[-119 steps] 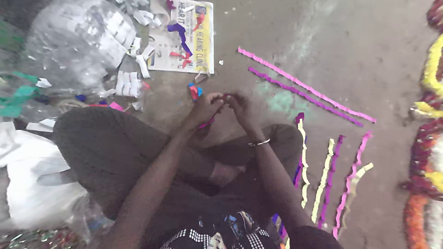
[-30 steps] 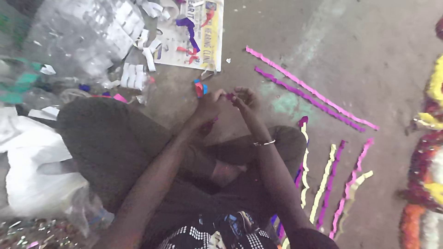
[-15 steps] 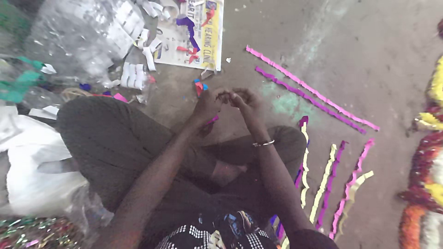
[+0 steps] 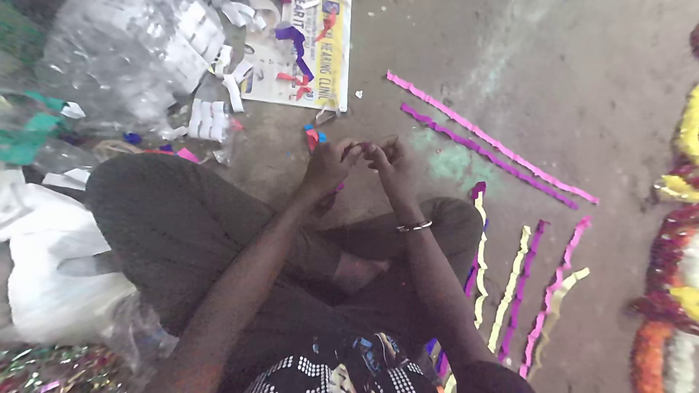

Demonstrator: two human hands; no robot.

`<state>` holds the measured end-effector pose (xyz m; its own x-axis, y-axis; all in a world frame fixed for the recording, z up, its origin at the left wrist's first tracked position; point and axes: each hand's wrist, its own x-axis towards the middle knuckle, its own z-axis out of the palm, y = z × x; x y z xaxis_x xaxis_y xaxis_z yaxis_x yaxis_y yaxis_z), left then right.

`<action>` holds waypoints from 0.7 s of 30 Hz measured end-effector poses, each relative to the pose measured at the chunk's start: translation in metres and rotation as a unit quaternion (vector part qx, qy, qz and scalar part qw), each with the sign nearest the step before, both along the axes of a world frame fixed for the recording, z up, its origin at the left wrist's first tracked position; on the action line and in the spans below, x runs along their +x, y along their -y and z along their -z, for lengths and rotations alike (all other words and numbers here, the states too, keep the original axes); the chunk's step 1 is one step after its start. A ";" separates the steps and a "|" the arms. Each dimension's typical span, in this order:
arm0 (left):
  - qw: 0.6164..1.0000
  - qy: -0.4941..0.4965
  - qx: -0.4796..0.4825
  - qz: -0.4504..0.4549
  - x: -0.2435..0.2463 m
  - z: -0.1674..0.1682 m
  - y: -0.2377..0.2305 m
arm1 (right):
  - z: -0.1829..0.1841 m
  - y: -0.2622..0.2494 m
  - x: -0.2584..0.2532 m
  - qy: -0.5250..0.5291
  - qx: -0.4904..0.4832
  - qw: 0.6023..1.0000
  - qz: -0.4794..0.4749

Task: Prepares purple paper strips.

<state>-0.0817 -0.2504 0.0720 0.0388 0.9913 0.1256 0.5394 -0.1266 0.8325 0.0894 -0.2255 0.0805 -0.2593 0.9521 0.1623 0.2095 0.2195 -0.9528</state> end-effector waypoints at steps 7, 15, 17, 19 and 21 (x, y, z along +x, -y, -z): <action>0.999 0.036 -0.026 0.016 0.000 -0.001 -0.001 | 0.000 -0.005 0.007 -0.027 -0.104 0.989 -0.104; 0.999 -0.003 -0.017 0.027 -0.001 0.000 -0.002 | 0.005 -0.005 0.004 -0.026 -0.017 0.998 -0.053; 1.000 -0.005 -0.009 0.025 0.000 0.001 -0.003 | 0.005 -0.006 0.005 -0.006 0.000 0.999 -0.052; 1.000 -0.007 -0.009 0.025 -0.001 0.003 -0.002 | 0.002 -0.004 0.006 0.042 0.017 0.997 -0.059; 1.000 -0.008 -0.019 0.023 -0.001 0.002 -0.002 | 0.003 -0.005 0.006 0.064 0.030 0.995 -0.064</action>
